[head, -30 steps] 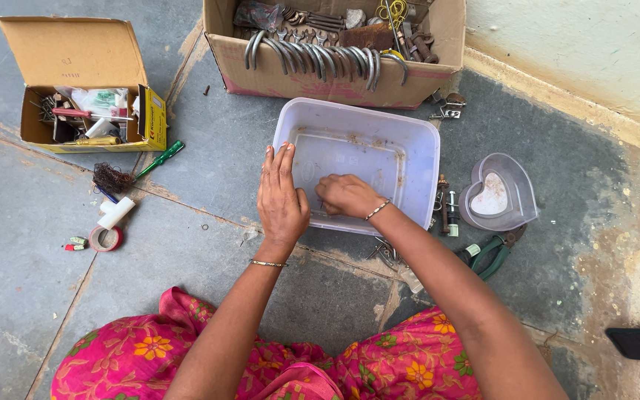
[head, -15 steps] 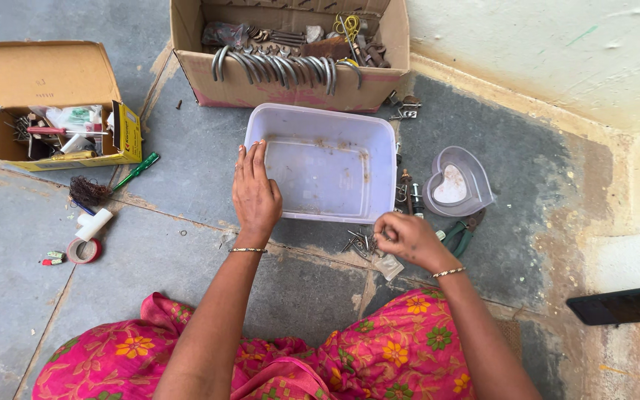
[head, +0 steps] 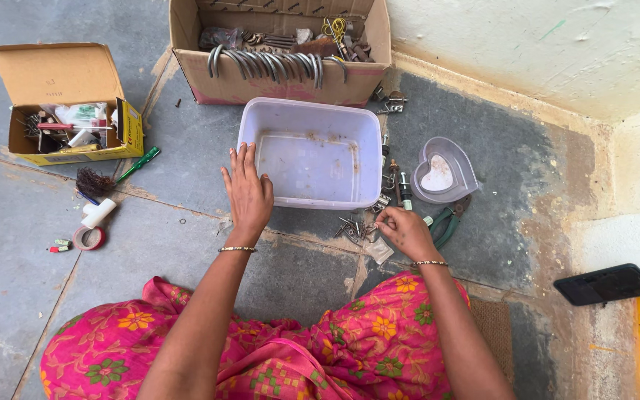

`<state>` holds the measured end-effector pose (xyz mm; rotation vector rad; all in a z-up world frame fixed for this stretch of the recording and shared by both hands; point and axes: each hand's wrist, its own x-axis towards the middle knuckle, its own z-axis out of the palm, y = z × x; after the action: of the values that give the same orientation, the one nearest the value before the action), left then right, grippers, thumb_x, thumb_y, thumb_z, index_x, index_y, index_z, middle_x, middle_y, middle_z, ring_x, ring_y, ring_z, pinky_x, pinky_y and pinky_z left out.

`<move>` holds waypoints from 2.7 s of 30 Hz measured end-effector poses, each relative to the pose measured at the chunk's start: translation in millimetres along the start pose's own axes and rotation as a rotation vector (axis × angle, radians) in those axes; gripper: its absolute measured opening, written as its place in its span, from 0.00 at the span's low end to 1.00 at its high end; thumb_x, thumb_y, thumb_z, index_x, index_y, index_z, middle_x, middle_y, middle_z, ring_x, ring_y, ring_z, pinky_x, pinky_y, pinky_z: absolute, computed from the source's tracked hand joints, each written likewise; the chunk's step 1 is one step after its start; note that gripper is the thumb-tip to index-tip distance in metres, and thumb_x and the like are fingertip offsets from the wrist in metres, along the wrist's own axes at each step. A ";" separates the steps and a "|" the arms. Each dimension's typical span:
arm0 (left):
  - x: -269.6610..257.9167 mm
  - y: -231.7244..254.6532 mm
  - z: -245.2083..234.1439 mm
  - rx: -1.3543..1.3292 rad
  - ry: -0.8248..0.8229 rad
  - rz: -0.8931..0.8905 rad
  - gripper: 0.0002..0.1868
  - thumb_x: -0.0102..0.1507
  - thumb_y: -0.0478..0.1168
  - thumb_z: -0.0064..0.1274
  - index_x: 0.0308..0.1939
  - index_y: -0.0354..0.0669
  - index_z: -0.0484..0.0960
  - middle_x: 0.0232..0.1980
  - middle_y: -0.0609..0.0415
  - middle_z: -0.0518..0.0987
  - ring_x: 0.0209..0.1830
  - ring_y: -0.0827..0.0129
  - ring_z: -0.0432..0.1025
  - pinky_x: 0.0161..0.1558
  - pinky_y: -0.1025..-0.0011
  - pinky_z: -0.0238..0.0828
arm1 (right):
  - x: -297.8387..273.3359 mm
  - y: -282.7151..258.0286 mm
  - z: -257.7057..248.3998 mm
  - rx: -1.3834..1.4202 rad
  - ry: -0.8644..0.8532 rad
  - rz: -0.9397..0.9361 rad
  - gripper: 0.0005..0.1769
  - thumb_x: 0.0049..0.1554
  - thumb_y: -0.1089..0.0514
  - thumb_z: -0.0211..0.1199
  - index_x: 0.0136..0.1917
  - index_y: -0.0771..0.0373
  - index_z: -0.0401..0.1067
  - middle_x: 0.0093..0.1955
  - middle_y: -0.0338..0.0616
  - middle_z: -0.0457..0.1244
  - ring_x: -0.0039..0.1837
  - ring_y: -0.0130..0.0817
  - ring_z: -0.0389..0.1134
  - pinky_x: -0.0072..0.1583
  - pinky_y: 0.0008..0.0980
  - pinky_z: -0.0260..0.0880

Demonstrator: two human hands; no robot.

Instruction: The person sits on the floor and sorts small hardware items from a white plastic container onto the floor. They handle pliers, screws, and small metal parts, placing them in separate piles. The person also uses a green tool to scrape the inside of the container before setting it aside.

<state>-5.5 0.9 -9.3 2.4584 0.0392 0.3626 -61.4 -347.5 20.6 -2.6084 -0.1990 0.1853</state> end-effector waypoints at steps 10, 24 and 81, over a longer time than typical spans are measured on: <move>-28.6 10.3 -3.9 -0.110 0.064 -0.083 0.38 0.67 0.37 0.50 0.79 0.41 0.52 0.83 0.43 0.52 0.84 0.42 0.37 0.77 0.35 0.30 | 19.6 56.1 32.6 0.903 0.286 0.246 0.12 0.57 0.65 0.66 0.55 0.67 0.73 0.45 0.44 0.69 0.43 0.25 0.70 0.46 0.27 0.75; 1.0 -5.0 -3.1 -0.193 0.090 -0.199 0.39 0.66 0.36 0.50 0.80 0.42 0.51 0.82 0.40 0.51 0.84 0.42 0.37 0.78 0.36 0.32 | 49.1 -25.7 6.9 1.069 0.357 0.171 0.10 0.62 0.61 0.65 0.53 0.70 0.73 0.44 0.49 0.71 0.43 0.31 0.74 0.46 0.30 0.78; 19.4 -57.0 -84.0 -0.177 0.041 0.411 0.06 0.63 0.32 0.55 0.44 0.40 0.81 0.43 0.52 0.77 0.44 0.58 0.72 0.49 0.62 0.72 | 63.6 -218.7 44.2 -0.345 0.534 -0.642 0.31 0.56 0.53 0.62 0.72 0.59 0.66 0.70 0.55 0.59 0.62 0.50 0.66 0.60 0.45 0.71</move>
<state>-5.9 98.7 24.2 2.2721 -0.4665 0.5662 -29.7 -127.4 86.8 -2.6508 -0.9091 -0.8183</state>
